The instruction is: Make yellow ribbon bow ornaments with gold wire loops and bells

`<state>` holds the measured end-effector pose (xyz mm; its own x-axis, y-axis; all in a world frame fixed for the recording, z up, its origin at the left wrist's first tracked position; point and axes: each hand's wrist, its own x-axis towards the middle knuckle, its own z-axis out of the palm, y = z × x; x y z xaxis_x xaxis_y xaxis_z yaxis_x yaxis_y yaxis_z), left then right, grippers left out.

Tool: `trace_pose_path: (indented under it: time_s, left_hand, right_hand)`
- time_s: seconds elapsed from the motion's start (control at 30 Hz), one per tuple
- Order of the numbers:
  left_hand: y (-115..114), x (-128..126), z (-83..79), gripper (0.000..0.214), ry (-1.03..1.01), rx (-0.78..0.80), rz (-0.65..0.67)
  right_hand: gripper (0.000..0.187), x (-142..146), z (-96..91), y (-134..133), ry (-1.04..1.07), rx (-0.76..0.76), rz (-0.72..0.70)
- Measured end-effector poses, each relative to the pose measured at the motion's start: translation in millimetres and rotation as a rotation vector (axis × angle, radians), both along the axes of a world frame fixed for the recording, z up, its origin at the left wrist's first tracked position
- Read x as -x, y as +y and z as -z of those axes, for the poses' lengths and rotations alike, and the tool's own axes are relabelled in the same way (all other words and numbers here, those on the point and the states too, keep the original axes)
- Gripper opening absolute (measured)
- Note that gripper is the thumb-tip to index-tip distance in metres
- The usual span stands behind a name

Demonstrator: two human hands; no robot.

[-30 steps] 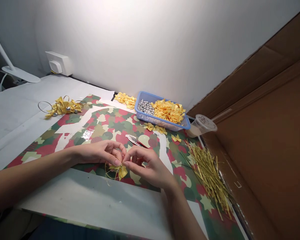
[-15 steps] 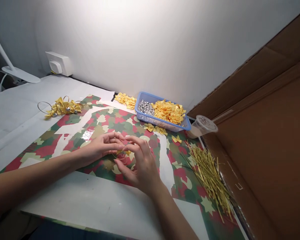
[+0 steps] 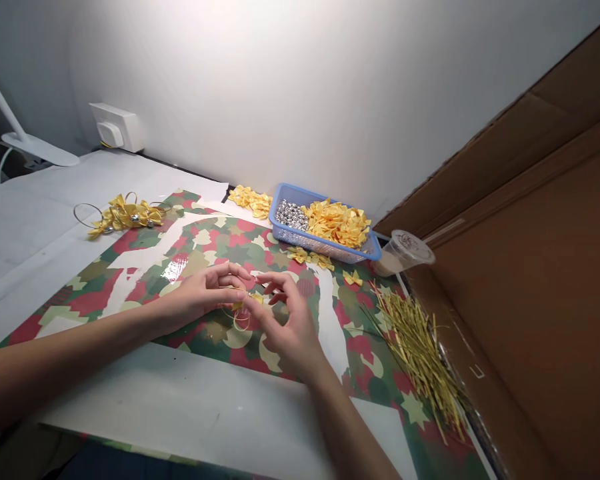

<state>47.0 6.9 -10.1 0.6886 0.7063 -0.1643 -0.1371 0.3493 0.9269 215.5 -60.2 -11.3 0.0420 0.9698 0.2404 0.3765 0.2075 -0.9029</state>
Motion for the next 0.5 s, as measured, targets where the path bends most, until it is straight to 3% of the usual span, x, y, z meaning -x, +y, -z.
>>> trace_pose_path:
  time_s: [0.07,0.23,0.5]
  left_hand:
    - [0.1,0.0,-0.2,0.029,0.001,-0.009,0.012]
    - [-1.4,0.4,-0.9,0.029,0.009,-0.018,0.044]
    - [-0.8,0.3,0.9,0.023,-0.014,-0.049,0.065]
  right_hand:
    - [0.027,-1.5,1.7,2.0,0.179,0.177,-0.044]
    - [0.03,1.2,4.2,3.3,0.454,0.355,-0.076]
    - [0.03,-0.6,4.9,5.2,0.586,0.264,0.0]
